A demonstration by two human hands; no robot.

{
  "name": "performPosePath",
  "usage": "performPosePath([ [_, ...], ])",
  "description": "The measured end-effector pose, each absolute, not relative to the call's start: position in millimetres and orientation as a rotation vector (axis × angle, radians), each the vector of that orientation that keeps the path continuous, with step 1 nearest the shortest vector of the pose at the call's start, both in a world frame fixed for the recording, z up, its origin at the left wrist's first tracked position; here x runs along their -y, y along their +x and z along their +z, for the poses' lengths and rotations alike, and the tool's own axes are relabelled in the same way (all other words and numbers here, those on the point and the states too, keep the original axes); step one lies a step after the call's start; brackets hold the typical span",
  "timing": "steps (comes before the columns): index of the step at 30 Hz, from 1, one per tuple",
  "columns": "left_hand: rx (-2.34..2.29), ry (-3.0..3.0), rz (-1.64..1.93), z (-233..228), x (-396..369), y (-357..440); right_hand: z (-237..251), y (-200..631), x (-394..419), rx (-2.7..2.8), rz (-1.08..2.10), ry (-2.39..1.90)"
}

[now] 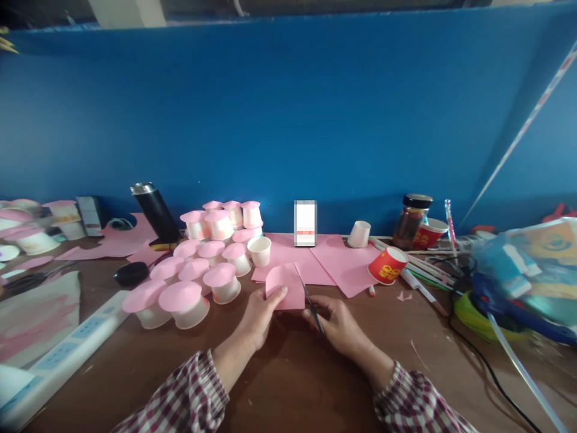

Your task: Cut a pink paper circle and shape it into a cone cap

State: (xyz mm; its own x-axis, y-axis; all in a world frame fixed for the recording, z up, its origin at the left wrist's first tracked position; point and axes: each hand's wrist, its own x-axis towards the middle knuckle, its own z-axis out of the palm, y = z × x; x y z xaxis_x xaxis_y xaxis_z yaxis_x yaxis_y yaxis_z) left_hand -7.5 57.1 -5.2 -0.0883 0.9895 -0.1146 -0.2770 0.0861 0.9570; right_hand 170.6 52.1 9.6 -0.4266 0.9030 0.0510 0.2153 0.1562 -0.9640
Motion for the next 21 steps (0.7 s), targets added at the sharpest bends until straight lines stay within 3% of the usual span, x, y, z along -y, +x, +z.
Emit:
performPosePath([
  [21, -1.146, 0.899, 1.309, -4.0, -55.6, -6.5, 8.9, 173.1, -53.2, 1.771, 1.309, -1.03],
])
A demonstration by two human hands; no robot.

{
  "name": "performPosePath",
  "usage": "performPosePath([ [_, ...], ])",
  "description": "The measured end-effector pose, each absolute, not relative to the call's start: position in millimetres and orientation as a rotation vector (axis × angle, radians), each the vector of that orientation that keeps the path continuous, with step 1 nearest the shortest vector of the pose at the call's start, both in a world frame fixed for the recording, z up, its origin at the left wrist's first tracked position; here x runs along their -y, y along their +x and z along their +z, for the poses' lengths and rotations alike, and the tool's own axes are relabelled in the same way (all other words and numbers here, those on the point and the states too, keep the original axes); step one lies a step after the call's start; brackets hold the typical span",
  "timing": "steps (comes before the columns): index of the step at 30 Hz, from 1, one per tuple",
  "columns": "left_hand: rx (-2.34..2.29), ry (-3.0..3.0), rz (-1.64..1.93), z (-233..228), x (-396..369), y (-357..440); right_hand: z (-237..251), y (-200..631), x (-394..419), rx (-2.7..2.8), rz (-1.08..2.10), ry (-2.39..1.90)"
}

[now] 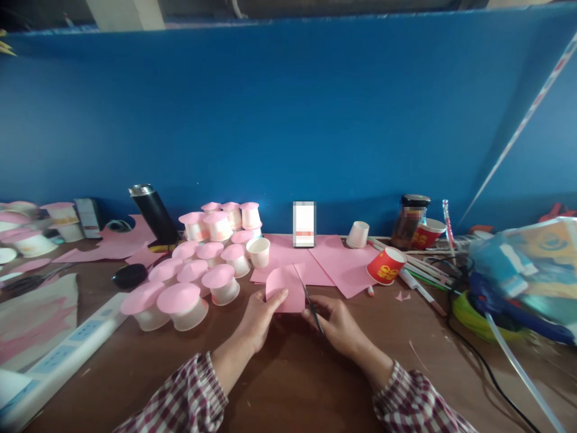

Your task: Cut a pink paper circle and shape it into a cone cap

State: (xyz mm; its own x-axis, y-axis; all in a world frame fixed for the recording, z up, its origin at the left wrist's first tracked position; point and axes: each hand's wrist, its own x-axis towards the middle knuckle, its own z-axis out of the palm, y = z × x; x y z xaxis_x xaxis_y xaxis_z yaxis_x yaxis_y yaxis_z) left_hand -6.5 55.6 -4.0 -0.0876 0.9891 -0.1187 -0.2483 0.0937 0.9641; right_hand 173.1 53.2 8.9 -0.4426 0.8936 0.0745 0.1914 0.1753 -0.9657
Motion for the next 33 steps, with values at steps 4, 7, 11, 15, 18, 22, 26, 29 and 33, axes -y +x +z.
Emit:
performPosePath([
  [4, -1.148, 0.906, 1.311, -4.5, -56.5, -7.0, 8.8, 173.6, -54.1, 1.781, 1.303, -1.032],
  [7, -1.152, 0.902, 1.31, -4.5, -56.6, -7.0, 9.6, 173.3, -53.9, 1.787, 1.297, -1.035],
  [11, -1.143, 0.891, 1.32, -4.5, -56.3, -6.6, 10.3, 173.4, -53.1, 1.786, 1.297, -1.04],
  [15, -1.14, 0.891, 1.316, -5.4, -56.4, -6.5, 10.9, 173.6, -52.3, 1.797, 1.289, -1.034],
  [18, -1.122, 0.885, 1.322, -6.2, -56.7, -6.5, 11.3, 173.5, -52.3, 1.8, 1.278, -1.044],
  [22, -1.108, 0.871, 1.333, -6.5, -56.9, -6.2, 11.2, 173.4, -52.5, 1.798, 1.283, -1.061],
  [26, -1.102, 0.868, 1.33, -6.1, -56.8, -5.7, 10.8, 173.4, -51.8, 1.787, 1.296, -1.06],
  [29, -1.104, 0.859, 1.333, -5.8, -56.6, -5.5, 10.6, 173.5, -51.7, 1.787, 1.297, -1.059],
  [33, -1.117, 0.853, 1.314, -4.0, -56.0, -5.8, 11.9, 173.3, -52.4, 1.783, 1.309, -1.038],
])
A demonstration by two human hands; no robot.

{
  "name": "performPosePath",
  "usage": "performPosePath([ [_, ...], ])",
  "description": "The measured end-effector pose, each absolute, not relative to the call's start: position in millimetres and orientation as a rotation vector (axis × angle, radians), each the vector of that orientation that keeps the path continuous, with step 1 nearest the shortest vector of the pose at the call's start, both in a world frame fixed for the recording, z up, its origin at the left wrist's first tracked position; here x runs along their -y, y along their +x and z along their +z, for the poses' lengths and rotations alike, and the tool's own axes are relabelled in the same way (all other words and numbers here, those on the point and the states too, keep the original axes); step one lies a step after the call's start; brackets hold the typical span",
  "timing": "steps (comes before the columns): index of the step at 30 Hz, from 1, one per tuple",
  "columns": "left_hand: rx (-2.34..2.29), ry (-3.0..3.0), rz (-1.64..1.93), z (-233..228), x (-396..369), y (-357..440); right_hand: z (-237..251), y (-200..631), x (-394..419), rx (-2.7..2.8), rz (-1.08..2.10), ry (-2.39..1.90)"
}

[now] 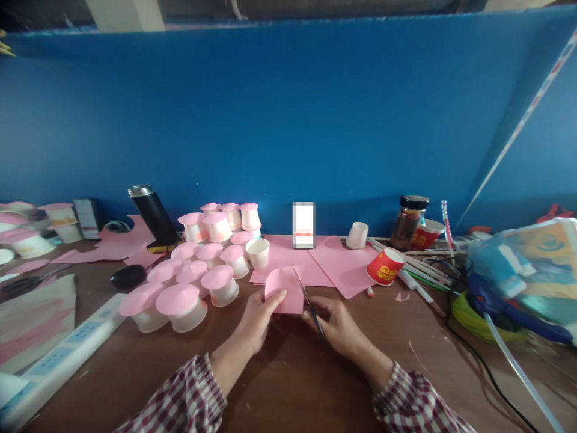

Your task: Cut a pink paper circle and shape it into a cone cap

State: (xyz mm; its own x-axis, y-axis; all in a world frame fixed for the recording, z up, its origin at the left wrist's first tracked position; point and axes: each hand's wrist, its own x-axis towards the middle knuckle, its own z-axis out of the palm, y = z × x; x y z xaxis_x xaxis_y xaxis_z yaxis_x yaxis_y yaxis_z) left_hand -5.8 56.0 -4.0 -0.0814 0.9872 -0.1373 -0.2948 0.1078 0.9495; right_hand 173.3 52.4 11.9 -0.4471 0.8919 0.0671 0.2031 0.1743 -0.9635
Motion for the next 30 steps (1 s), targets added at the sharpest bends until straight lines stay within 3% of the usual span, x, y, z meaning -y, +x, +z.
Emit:
performPosePath([
  [30, -1.073, 0.86, 1.297, -1.8, -54.9, -5.6, 16.3, 174.2, -53.6, 1.777, 1.318, -1.008],
])
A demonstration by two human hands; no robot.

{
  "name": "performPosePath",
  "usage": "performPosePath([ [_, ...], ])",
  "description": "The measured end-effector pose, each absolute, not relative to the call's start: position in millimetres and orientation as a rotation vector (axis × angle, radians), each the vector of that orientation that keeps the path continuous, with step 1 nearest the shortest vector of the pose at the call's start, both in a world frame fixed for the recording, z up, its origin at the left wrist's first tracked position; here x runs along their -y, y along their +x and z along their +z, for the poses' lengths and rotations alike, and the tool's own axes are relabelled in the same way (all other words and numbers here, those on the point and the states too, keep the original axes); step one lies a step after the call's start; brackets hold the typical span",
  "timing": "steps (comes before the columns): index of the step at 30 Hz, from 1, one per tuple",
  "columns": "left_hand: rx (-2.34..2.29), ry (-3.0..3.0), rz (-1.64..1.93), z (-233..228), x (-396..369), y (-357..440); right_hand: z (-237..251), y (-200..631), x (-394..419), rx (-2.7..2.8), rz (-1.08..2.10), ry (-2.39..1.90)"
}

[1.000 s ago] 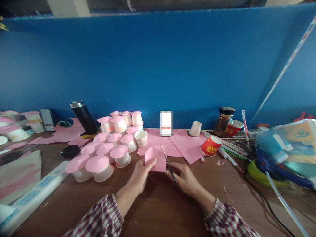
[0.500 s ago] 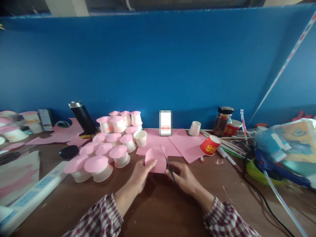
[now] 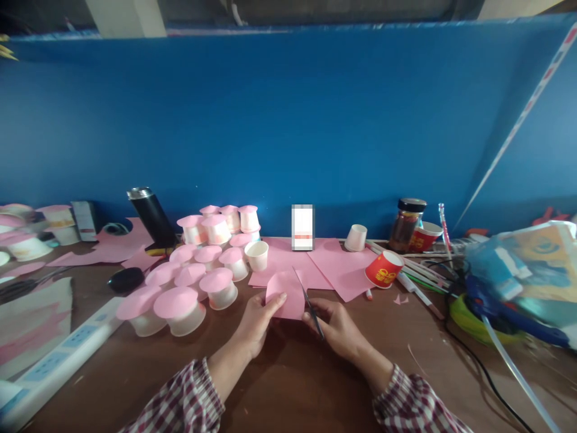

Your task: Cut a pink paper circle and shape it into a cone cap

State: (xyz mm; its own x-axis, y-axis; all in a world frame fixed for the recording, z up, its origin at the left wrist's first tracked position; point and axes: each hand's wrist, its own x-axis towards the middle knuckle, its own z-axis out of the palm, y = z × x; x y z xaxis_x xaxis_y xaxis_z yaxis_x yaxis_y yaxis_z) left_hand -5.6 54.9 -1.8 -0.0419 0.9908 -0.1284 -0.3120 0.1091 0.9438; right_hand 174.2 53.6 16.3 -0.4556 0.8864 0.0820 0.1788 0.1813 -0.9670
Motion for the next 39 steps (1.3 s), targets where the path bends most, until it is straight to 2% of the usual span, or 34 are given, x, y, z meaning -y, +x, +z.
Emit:
performPosePath([
  [39, -1.076, 0.812, 1.315, 4.1, -55.6, -7.8, 16.3, 175.2, -54.1, 1.764, 1.338, -1.043],
])
